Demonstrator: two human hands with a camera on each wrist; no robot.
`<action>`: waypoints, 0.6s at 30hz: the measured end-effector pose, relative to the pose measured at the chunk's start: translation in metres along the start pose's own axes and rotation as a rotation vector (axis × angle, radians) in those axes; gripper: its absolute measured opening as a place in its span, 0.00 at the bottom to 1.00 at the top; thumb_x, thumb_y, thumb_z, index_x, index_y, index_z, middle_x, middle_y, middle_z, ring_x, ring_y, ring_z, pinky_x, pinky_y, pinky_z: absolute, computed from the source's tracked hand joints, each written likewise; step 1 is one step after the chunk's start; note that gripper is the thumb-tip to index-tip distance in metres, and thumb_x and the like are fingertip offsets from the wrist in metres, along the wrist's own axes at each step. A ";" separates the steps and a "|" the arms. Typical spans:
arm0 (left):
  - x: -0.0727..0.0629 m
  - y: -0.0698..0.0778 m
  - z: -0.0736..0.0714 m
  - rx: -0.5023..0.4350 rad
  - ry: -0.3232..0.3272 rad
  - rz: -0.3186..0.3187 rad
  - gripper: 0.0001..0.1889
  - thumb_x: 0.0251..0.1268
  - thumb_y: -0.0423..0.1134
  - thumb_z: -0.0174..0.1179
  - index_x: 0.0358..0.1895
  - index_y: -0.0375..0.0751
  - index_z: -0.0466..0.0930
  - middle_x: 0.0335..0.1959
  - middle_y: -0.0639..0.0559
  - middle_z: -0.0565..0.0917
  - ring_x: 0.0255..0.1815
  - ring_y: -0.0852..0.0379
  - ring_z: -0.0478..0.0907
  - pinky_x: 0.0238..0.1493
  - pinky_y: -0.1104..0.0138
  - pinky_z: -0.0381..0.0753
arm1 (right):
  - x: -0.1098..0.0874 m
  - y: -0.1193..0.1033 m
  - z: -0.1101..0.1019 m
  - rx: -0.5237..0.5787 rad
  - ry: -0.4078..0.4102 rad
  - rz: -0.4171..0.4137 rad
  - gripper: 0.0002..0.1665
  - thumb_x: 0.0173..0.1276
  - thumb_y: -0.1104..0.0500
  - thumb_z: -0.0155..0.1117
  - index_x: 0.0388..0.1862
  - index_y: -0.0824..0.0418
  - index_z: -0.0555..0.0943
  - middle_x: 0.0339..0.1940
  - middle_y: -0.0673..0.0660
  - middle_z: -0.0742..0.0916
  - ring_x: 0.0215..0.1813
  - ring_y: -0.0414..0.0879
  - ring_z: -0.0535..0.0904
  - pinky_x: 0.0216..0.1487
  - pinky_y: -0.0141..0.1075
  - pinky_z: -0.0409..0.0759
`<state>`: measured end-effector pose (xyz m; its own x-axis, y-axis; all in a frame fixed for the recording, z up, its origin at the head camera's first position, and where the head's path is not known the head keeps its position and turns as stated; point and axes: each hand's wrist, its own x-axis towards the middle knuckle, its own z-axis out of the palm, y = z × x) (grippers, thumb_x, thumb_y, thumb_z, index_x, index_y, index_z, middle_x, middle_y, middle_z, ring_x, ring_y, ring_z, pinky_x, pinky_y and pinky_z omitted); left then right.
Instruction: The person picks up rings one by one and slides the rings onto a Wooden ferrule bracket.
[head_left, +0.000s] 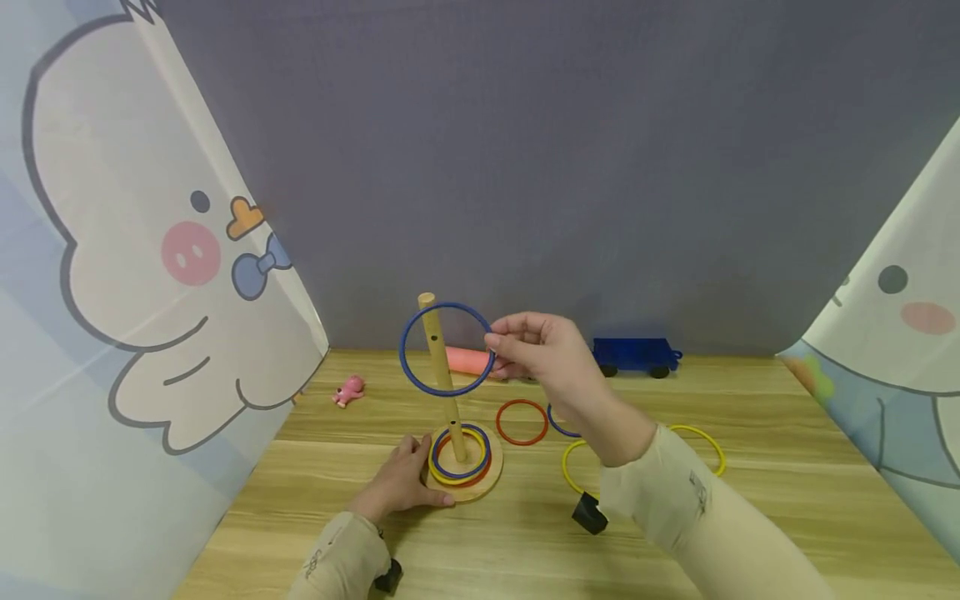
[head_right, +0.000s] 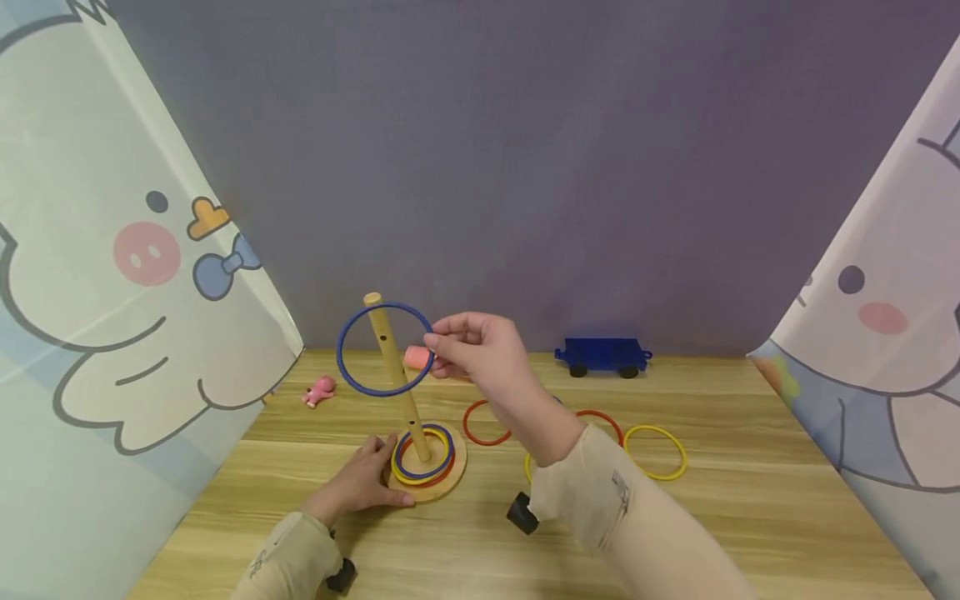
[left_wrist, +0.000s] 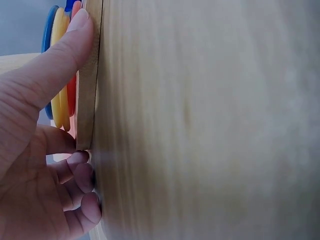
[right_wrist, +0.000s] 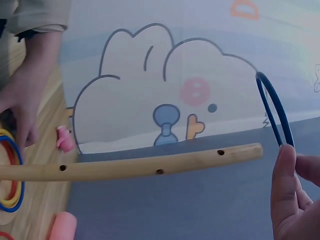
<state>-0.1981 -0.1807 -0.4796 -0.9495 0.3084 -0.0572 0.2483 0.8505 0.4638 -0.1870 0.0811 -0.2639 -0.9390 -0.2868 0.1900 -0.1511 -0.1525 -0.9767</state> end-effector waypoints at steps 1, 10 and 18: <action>0.000 0.000 0.000 -0.001 0.003 0.000 0.62 0.38 0.62 0.77 0.72 0.26 0.58 0.45 0.45 0.66 0.46 0.50 0.65 0.49 0.54 0.69 | 0.001 -0.003 0.001 0.006 0.015 -0.009 0.12 0.68 0.65 0.65 0.47 0.71 0.79 0.34 0.59 0.85 0.30 0.46 0.83 0.38 0.41 0.83; 0.000 0.000 0.000 -0.001 0.003 0.005 0.62 0.38 0.62 0.77 0.72 0.25 0.57 0.44 0.46 0.66 0.45 0.50 0.64 0.48 0.56 0.68 | 0.017 -0.003 0.011 0.056 0.187 -0.029 0.12 0.68 0.64 0.66 0.47 0.70 0.81 0.31 0.58 0.84 0.28 0.44 0.83 0.38 0.38 0.83; -0.001 0.001 -0.001 -0.013 0.004 -0.005 0.62 0.38 0.61 0.78 0.72 0.26 0.58 0.45 0.46 0.66 0.45 0.50 0.65 0.48 0.55 0.69 | 0.025 0.007 0.009 0.061 0.215 0.026 0.13 0.68 0.63 0.65 0.48 0.69 0.81 0.30 0.56 0.84 0.29 0.43 0.83 0.39 0.37 0.82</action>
<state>-0.1976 -0.1808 -0.4783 -0.9514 0.3028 -0.0557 0.2415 0.8464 0.4747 -0.2087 0.0648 -0.2648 -0.9876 -0.0840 0.1327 -0.1130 -0.2065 -0.9719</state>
